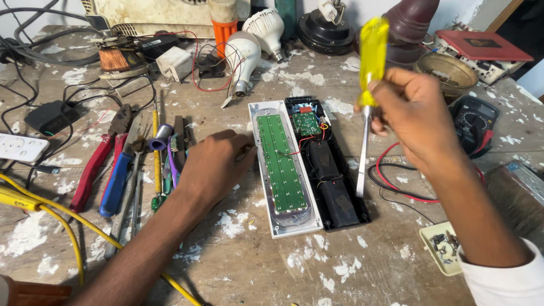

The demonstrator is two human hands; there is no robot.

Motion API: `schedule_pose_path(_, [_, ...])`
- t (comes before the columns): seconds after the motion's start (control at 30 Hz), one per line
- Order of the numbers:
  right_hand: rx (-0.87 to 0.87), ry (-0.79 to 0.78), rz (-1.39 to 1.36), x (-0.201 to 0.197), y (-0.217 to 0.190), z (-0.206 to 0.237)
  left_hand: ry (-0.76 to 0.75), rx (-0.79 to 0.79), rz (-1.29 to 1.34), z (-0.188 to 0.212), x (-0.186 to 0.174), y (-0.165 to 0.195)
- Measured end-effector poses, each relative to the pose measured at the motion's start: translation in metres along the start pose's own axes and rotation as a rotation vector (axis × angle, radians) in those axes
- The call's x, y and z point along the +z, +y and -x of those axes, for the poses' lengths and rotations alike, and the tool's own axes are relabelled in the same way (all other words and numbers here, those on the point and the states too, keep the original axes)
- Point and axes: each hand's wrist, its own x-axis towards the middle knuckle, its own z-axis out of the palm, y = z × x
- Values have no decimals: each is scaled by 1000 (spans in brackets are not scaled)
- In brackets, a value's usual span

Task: The person uses a yellow-handled screwdriver to unscrew the back of a black LED emergency light fixture, then separates the housing to expose the green LED circuit board and internal wiring, and works on the board and its screws with the screwdriver while holding the parts steady by hand.

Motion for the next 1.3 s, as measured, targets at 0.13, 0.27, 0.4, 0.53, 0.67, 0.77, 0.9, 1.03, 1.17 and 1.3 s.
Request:
schedule_pose_path(0.13, [-150,-50,-161,21,1,6,18,31,29,-1,1,3])
schedule_pose_path(0.27, [-261,-72,-83,44,8,14,21,42,54,0,2,2])
schedule_pose_path(0.4, [-323,-64,17,64,11,31,29,63,74,0,3,1])
schedule_pose_path(0.53, [-345,-105,-53,76,9,44,24,60,67,1,3,1])
schedule_pose_path(0.67, [-350,-103,-67,80,9,48,29,78,75,1,2,2])
schedule_pose_path(0.77, [-345,-97,-53,78,11,46,34,82,94,1,1,2])
schedule_pose_path(0.9, [-352,-82,-30,75,14,46,-19,34,135,1,-1,4])
schedule_pose_path(1.03, [-344,-56,-23,75,15,46,-66,-30,175,0,-1,3])
schedule_pose_path(1.17, [-350,-40,-62,75,15,47,-77,-34,253,-1,4,1])
schedule_pose_path(1.3, [-363,-23,-63,73,17,45,-94,-64,271,-3,8,-1])
